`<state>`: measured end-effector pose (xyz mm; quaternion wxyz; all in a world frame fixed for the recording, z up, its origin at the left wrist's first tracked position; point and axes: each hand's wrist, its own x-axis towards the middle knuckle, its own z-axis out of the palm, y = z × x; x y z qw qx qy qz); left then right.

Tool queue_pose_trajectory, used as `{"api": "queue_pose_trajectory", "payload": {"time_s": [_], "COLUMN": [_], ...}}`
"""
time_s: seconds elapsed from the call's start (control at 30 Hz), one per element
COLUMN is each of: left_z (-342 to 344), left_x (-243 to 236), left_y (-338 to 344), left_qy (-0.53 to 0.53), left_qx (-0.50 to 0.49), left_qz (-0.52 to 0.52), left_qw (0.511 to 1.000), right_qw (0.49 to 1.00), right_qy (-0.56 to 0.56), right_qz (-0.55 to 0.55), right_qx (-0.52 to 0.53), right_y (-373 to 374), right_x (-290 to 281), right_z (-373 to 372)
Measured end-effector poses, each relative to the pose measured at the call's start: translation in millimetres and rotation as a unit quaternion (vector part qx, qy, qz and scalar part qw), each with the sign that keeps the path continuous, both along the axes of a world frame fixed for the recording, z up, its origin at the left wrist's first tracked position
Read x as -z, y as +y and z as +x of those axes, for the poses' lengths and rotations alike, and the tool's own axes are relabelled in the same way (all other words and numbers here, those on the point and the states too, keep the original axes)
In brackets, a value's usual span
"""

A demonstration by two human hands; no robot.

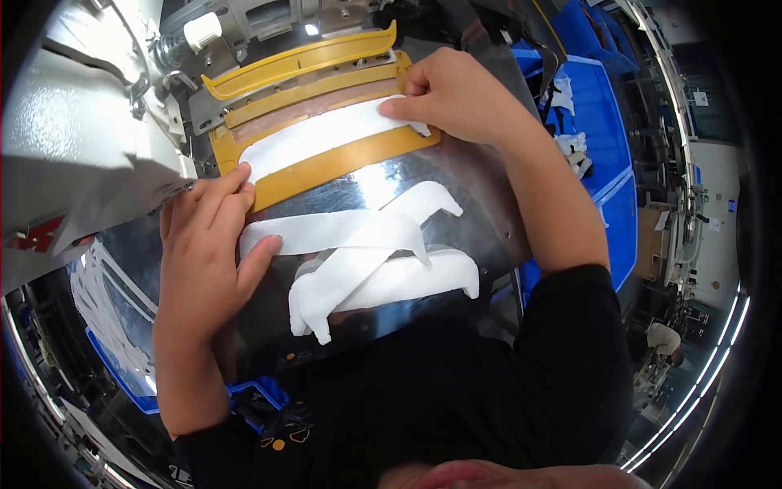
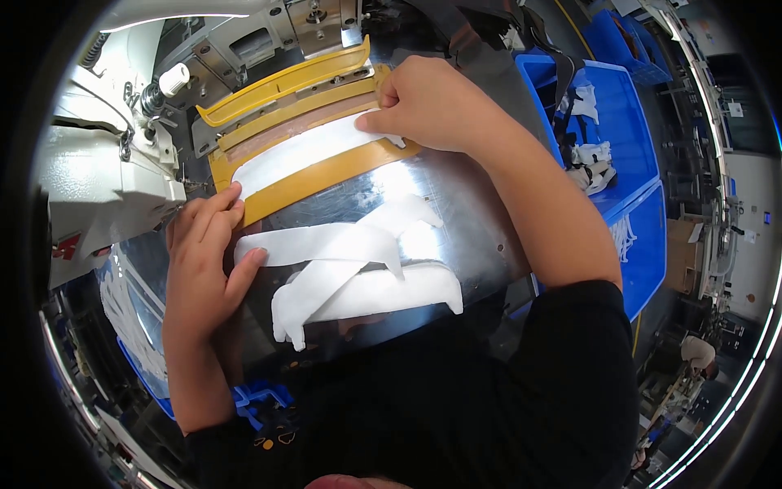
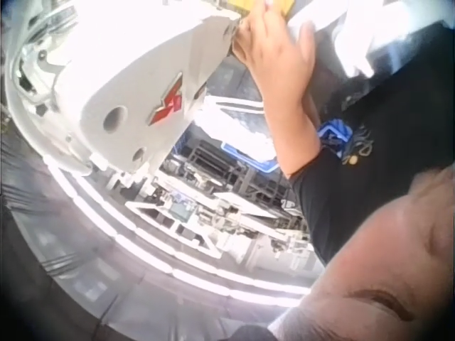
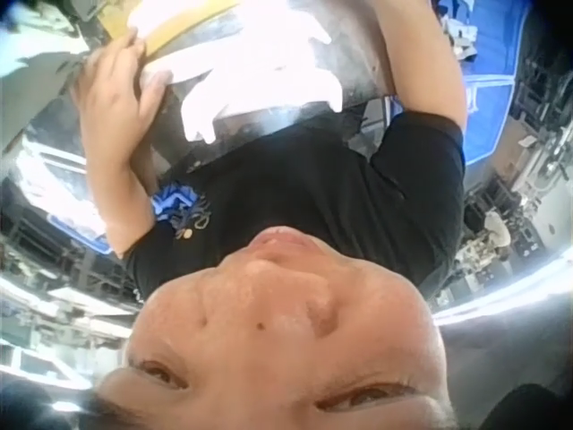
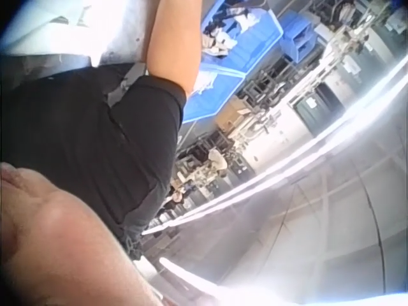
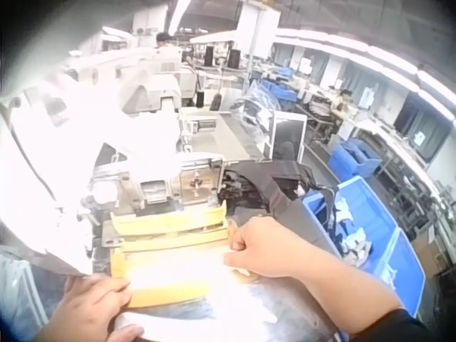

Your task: The recorder uses a sewing machine to attach leather/fabric components together in a workshop environment.

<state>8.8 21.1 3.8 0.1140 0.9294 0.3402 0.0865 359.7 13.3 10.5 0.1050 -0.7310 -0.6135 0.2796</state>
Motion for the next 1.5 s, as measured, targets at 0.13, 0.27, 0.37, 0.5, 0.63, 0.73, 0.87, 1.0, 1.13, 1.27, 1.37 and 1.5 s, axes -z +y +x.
{"api": "queue_pose_trajectory", "payload": {"time_s": [0.13, 0.27, 0.37, 0.5, 0.63, 0.73, 0.87, 1.0, 1.13, 1.27, 1.37, 1.5], "left_z": [0.3, -1.3, -1.4, -0.1, -1.6, -2.4, -2.6, -2.6, -7.8, -9.7, -4.0, -9.4], "left_x": [-0.8, -1.0, -1.0, 0.4, -3.6, -1.2, -1.2, -5.5, 1.9, 4.3, 2.8, 5.4], "left_y": [-1.0, -2.1, -1.7, -1.9, -4.3, -3.1, -1.0, -3.2, -4.8, -6.5, -5.9, -6.1], "left_qy": [0.002, 0.004, 0.006, 0.012, 0.018, 0.025, 0.032, 0.031, 0.008, -0.048, -0.077, -0.071], "left_qx": [0.000, -0.002, 0.000, 0.006, -0.002, 0.004, 0.014, 0.012, 0.010, 0.006, 0.013, 0.007], "left_qz": [-0.003, -0.002, -0.003, 0.002, -0.005, -0.008, 0.004, 0.012, 0.034, 0.050, 0.054, 0.043], "left_qw": [1.000, 1.000, 1.000, 1.000, 1.000, 1.000, 0.999, 0.999, 0.999, 0.998, 0.996, 0.997], "right_qw": [1.000, 0.992, 0.988, 0.936, 0.935, 0.937, 0.928, 0.929, 0.940, 0.940, 0.961, 0.978], "right_qy": [-0.021, -0.126, -0.042, -0.004, -0.112, -0.140, -0.178, -0.173, 0.003, 0.011, -0.097, -0.143], "right_qz": [0.007, 0.020, 0.125, 0.233, 0.187, 0.164, 0.169, 0.187, 0.303, 0.306, 0.247, 0.150], "right_qx": [0.001, -0.016, -0.082, -0.264, -0.282, -0.274, -0.281, -0.269, -0.157, 0.150, 0.078, 0.019], "right_y": [-3.4, -10.2, -26.4, -37.0, -45.7, -49.6, -48.5, -42.7, -15.4, 57.6, 110.0, 139.9], "right_x": [-1.3, -20.0, -12.7, -10.0, -12.8, -17.4, -25.0, -16.0, -8.0, -25.1, -7.5, -6.1], "right_z": [-0.7, -0.8, 12.4, 27.1, 27.1, 25.5, 19.3, 17.6, 37.1, 68.8, 109.0, 98.4]}}
